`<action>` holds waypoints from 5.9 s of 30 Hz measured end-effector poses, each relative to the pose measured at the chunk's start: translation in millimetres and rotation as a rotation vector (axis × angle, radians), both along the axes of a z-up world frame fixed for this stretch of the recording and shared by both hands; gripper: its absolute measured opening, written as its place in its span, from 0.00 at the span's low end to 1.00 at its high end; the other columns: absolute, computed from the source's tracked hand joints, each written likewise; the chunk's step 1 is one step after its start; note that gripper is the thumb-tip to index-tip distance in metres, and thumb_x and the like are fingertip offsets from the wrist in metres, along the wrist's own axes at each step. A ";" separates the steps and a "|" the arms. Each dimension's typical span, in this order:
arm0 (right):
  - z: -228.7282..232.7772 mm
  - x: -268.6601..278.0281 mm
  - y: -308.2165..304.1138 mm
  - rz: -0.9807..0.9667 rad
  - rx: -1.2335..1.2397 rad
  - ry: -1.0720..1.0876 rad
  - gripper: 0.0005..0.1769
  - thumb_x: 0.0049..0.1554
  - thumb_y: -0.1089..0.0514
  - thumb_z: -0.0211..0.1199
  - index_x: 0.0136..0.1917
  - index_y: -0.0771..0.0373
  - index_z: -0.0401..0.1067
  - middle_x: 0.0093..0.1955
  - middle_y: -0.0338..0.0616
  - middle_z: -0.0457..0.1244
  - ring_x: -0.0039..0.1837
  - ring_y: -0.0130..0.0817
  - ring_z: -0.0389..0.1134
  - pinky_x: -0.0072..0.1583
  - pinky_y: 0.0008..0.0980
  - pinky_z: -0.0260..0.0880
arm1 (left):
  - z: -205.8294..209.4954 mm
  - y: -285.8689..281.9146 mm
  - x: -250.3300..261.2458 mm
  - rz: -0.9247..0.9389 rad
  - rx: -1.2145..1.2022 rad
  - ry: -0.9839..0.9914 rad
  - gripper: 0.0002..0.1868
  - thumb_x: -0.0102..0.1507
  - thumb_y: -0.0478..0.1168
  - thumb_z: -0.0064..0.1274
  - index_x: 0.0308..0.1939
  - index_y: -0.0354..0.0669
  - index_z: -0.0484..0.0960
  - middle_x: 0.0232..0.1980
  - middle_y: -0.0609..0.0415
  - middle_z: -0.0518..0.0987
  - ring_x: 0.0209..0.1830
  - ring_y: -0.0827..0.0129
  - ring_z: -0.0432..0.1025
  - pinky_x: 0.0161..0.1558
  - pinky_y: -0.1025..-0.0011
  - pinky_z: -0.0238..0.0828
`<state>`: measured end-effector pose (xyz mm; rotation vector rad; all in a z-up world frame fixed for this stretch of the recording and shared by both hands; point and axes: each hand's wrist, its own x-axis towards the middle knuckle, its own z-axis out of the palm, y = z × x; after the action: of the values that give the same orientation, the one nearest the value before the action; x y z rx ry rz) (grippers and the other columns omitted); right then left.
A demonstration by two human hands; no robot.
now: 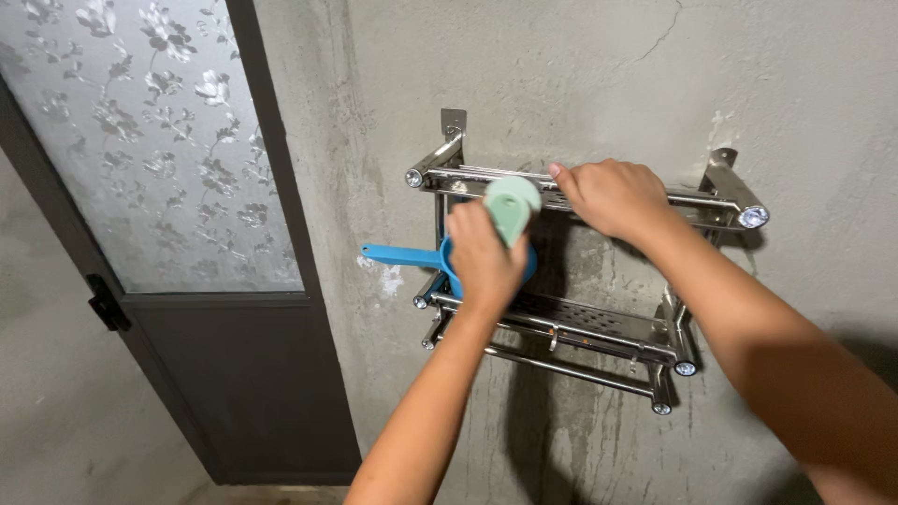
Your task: The person scrubs a wall-mounted metal rack with a brush, focusing on the bars and joints. They then use a blue plastic scoop to pour water over the rack to rinse it.
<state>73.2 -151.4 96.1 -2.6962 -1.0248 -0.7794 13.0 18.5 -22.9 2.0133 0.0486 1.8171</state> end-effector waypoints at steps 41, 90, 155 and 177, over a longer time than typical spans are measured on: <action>-86.2 51.0 -168.0 0.840 1.072 0.382 0.21 0.71 0.57 0.41 0.69 0.69 0.66 0.76 0.50 0.59 0.83 0.39 0.51 0.81 0.39 0.46 | 25.6 -189.8 11.9 -0.342 0.019 0.025 0.27 0.55 0.39 0.66 0.54 0.38 0.72 0.49 0.43 0.71 0.53 0.43 0.66 0.46 0.49 0.68; -83.8 10.4 -156.3 0.403 1.054 -0.412 0.12 0.51 0.67 0.75 0.46 0.68 0.74 0.49 0.45 0.67 0.52 0.32 0.70 0.56 0.29 0.72 | 150.5 -145.1 138.8 -0.785 0.297 0.651 0.30 0.55 0.49 0.70 0.59 0.46 0.80 0.50 0.45 0.84 0.50 0.61 0.77 0.52 0.64 0.74; -84.2 26.5 -154.2 0.422 0.945 -0.567 0.14 0.52 0.68 0.75 0.45 0.69 0.69 0.50 0.49 0.66 0.54 0.39 0.70 0.58 0.33 0.71 | 158.3 8.0 131.5 -0.246 0.474 1.113 0.35 0.53 0.46 0.67 0.65 0.50 0.79 0.58 0.46 0.83 0.56 0.55 0.77 0.60 0.60 0.72; -87.2 16.1 -146.5 0.366 0.969 -0.540 0.15 0.55 0.68 0.74 0.46 0.69 0.67 0.52 0.50 0.65 0.54 0.38 0.69 0.59 0.34 0.70 | 153.5 -51.0 150.6 -0.520 0.342 1.180 0.38 0.48 0.45 0.74 0.63 0.58 0.80 0.61 0.55 0.83 0.61 0.61 0.75 0.66 0.61 0.68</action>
<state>89.3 -297.9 8.9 -1.4700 -0.8498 -1.4682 163.7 -32.5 130.6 2.6992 -0.4146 0.1925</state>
